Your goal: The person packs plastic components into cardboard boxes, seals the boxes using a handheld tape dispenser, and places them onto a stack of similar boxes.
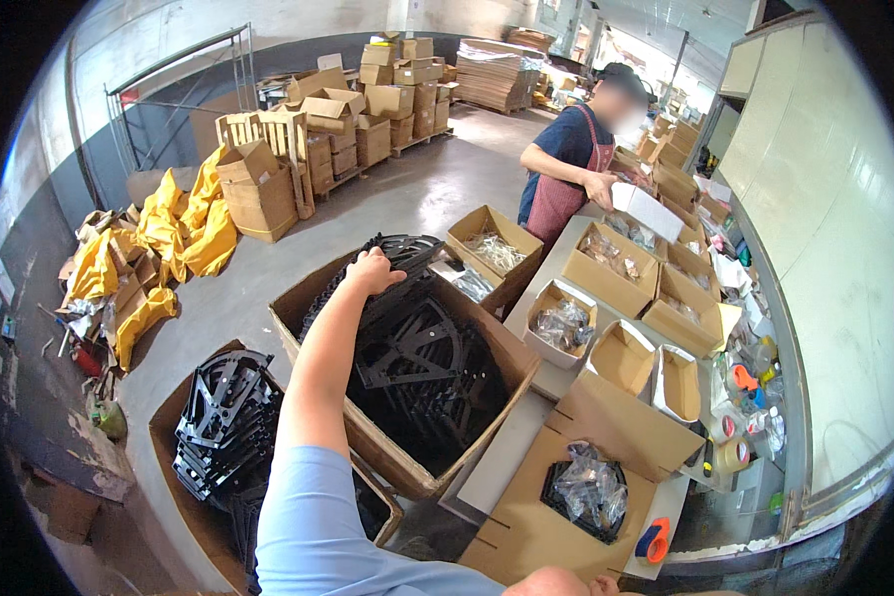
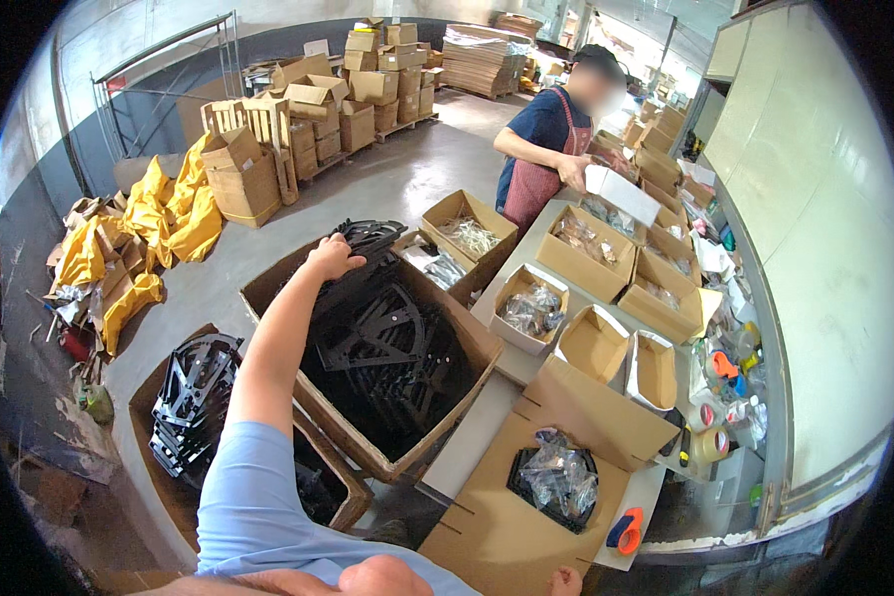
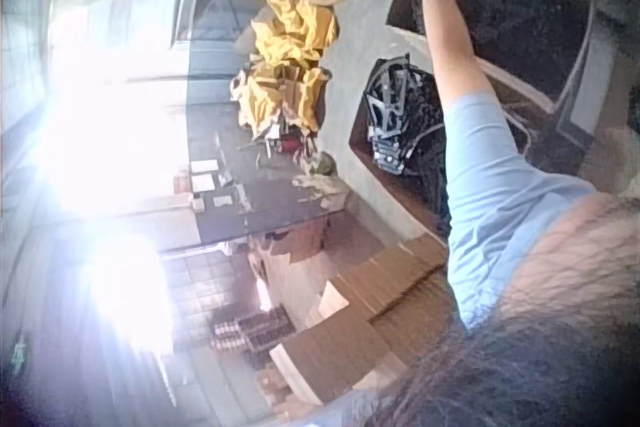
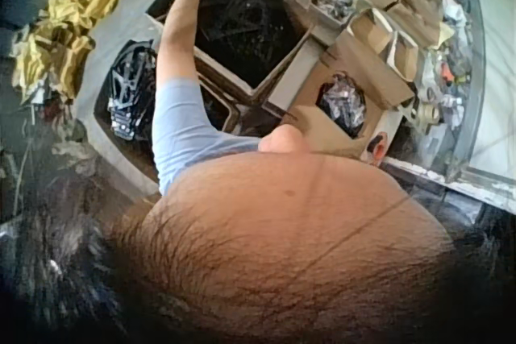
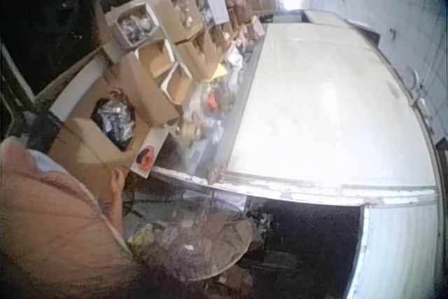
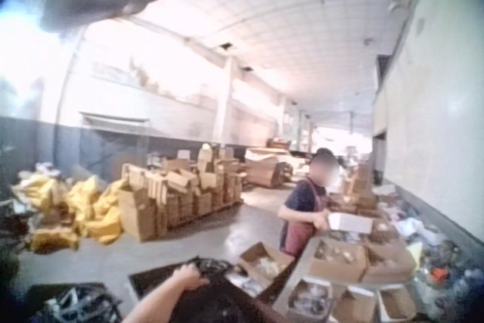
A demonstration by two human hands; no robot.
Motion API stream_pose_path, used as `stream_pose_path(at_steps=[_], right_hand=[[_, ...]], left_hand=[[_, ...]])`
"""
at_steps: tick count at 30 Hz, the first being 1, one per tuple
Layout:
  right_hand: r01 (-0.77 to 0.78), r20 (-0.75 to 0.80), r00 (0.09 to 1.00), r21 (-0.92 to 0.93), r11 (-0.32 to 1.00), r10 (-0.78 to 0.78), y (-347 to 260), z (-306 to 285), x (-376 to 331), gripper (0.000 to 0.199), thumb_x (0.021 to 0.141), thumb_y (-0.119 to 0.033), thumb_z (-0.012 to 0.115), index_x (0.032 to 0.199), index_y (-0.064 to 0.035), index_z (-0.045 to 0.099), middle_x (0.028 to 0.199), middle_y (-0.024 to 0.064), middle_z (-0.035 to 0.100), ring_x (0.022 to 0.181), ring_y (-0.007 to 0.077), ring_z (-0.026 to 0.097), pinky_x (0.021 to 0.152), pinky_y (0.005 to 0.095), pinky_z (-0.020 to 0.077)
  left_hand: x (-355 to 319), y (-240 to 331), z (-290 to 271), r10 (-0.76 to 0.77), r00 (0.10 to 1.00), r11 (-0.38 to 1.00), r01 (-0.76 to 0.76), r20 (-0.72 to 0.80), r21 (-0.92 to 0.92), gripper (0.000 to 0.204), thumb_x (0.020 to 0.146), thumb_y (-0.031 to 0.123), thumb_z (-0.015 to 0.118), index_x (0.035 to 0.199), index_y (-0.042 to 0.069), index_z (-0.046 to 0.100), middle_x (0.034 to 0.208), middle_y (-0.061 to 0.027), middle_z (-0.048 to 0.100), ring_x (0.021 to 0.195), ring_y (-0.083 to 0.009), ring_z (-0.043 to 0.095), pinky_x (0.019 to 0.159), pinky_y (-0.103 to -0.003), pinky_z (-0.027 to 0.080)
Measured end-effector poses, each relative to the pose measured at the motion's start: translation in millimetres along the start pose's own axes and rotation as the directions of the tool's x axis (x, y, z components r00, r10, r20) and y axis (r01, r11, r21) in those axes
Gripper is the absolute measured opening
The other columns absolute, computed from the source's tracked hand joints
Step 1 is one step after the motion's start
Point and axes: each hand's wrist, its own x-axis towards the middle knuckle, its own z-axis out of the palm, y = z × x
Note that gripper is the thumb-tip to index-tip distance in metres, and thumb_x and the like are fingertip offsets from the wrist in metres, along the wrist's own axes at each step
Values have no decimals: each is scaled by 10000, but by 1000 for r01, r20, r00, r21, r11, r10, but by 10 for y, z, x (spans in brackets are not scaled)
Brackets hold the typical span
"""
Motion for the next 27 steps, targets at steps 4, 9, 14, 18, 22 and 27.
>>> stream_pose_path(at_steps=[4,9,14,18,22,27], right_hand=[[-47,70,997,56,997,43,-452,-138,21,328,910,-269,596,1148,-43,587,1150,170,579,1107,297,529,972,388,404],[-225,39,974,242,944,222,-539,-87,20,272,883,-176,602,1096,-13,560,982,112,579,922,222,561,809,347,457],[-195,-57,975,263,945,217,-1346,-373,150,215,849,-112,607,1021,15,583,825,70,613,762,173,601,692,317,504],[-2,-71,997,310,951,25,-1986,-448,501,226,855,-119,610,1046,2,595,876,80,627,811,169,598,731,301,483],[327,-309,912,150,933,-270,-2760,-806,821,424,826,-89,639,1221,-14,502,1156,138,539,1056,236,536,891,343,439],[525,-551,729,69,848,-406,-3286,-1347,964,700,746,-121,765,1321,7,387,1300,153,476,1195,285,481,1015,351,368]], left_hand=[[-60,-131,-33,14,999,999,-16,-52,-30,605,845,571,563,1094,27,651,1328,-95,438,1224,-300,416,959,-479,415],[-172,-204,-153,-13,989,996,0,-146,-88,579,881,541,536,1128,23,613,1309,-102,433,1207,-305,422,956,-482,402],[-488,149,-540,79,933,995,-93,-352,-24,525,916,411,537,1120,-73,540,1261,-145,423,1151,-319,455,951,-461,394],[-1075,477,-750,330,704,904,-427,-629,-4,398,895,216,601,1091,-115,500,1196,-184,425,1092,-363,485,948,-383,413],[-2037,1524,-898,553,691,747,-659,-466,-92,355,879,184,607,1088,-85,507,1171,-188,437,1057,-371,518,901,-399,436],[-2311,2451,-181,981,196,153,-776,-3,-612,384,921,330,565,1083,-16,544,1100,-164,523,1032,-302,521,912,-381,413]])
